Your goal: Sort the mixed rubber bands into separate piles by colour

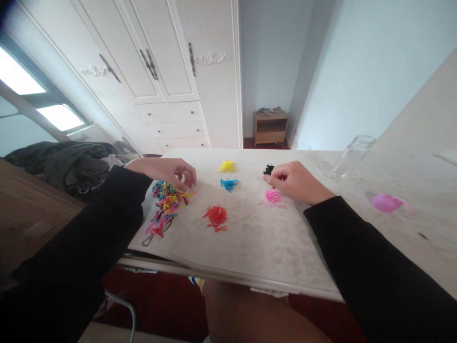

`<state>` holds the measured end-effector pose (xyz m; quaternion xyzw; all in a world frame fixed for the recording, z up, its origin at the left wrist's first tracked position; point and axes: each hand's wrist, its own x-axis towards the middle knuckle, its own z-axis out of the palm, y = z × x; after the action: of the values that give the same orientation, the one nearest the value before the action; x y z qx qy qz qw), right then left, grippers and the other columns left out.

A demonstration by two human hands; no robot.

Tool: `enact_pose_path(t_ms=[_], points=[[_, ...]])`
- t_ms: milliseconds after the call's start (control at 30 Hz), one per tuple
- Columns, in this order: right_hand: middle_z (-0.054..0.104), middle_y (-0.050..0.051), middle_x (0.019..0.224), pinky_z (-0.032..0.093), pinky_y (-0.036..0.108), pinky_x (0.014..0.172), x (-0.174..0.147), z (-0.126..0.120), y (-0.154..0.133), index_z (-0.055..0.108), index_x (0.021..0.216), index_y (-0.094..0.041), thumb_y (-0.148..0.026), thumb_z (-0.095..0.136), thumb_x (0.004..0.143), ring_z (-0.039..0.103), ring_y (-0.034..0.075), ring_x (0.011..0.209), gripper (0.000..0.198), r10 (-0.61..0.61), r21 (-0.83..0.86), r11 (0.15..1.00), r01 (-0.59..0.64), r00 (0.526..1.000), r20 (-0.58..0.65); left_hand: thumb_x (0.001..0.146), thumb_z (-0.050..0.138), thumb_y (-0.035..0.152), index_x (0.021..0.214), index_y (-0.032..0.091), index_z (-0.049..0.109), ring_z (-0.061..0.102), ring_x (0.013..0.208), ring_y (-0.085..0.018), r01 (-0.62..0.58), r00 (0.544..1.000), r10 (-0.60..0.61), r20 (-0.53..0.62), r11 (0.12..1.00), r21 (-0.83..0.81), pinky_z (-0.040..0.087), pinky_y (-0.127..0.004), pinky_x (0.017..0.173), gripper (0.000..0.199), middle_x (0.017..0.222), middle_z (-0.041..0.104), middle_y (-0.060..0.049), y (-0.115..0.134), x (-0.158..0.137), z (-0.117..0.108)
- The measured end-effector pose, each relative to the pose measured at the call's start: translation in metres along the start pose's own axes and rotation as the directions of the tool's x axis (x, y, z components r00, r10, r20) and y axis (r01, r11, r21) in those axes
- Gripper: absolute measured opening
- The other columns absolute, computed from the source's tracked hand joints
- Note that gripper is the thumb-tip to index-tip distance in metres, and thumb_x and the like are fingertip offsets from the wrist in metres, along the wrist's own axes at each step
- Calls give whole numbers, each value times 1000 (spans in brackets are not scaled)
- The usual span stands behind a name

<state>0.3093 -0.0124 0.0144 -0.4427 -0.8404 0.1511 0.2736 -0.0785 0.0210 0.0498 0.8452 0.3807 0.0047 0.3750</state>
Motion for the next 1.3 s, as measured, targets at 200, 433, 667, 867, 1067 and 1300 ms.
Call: enact_pose_path(t_ms=[200,433,667,867,1067,1300], points=[[49,-1,48,29,32,54,1,2,3,60,53,-21,-49,60,89,41,13,51,46,15,13,1000,-15,1000,10,75,79,33,88,21,78,63,62,-12,-33,983,29,-179,999,-20,45,-21,58,18,73,73,-1,-7,7,5],[53,-1,51,33,31,56,0,3,8,61,53,-20,-48,60,89,45,14,53,46,13,43,999,-13,1000,2,75,79,37,78,18,69,54,53,-10,-207,771,49,-635,962,-178,44,-24,55,22,60,64,1,-6,14,8],[52,-1,50,33,31,57,0,2,9,62,53,-19,-50,61,88,45,13,53,47,5,45,999,-5,1000,-9,81,76,46,75,17,72,55,53,-11,106,940,-111,-324,994,-33,39,-22,50,29,60,65,-1,39,-64,34],[52,0,49,32,31,56,0,1,11,62,53,-19,-59,60,87,45,13,52,53,11,33,999,-11,1000,-1,78,81,49,85,18,74,61,67,-13,203,945,-195,-263,979,2,48,-22,62,33,80,69,-1,42,-121,83],[52,0,49,33,32,58,-1,1,13,63,53,-20,-58,57,89,46,14,52,53,12,15,1000,-12,1000,1,81,81,44,99,20,78,66,77,-15,135,954,-144,-264,989,-53,53,-24,70,30,104,67,-6,37,-127,106],[51,0,48,31,33,56,-1,1,13,63,53,-20,-59,57,88,44,14,51,54,17,22,1000,-17,1000,-2,89,73,37,93,20,81,65,85,-16,53,960,-57,-275,998,-19,51,-22,71,20,97,68,-7,31,-120,106]])
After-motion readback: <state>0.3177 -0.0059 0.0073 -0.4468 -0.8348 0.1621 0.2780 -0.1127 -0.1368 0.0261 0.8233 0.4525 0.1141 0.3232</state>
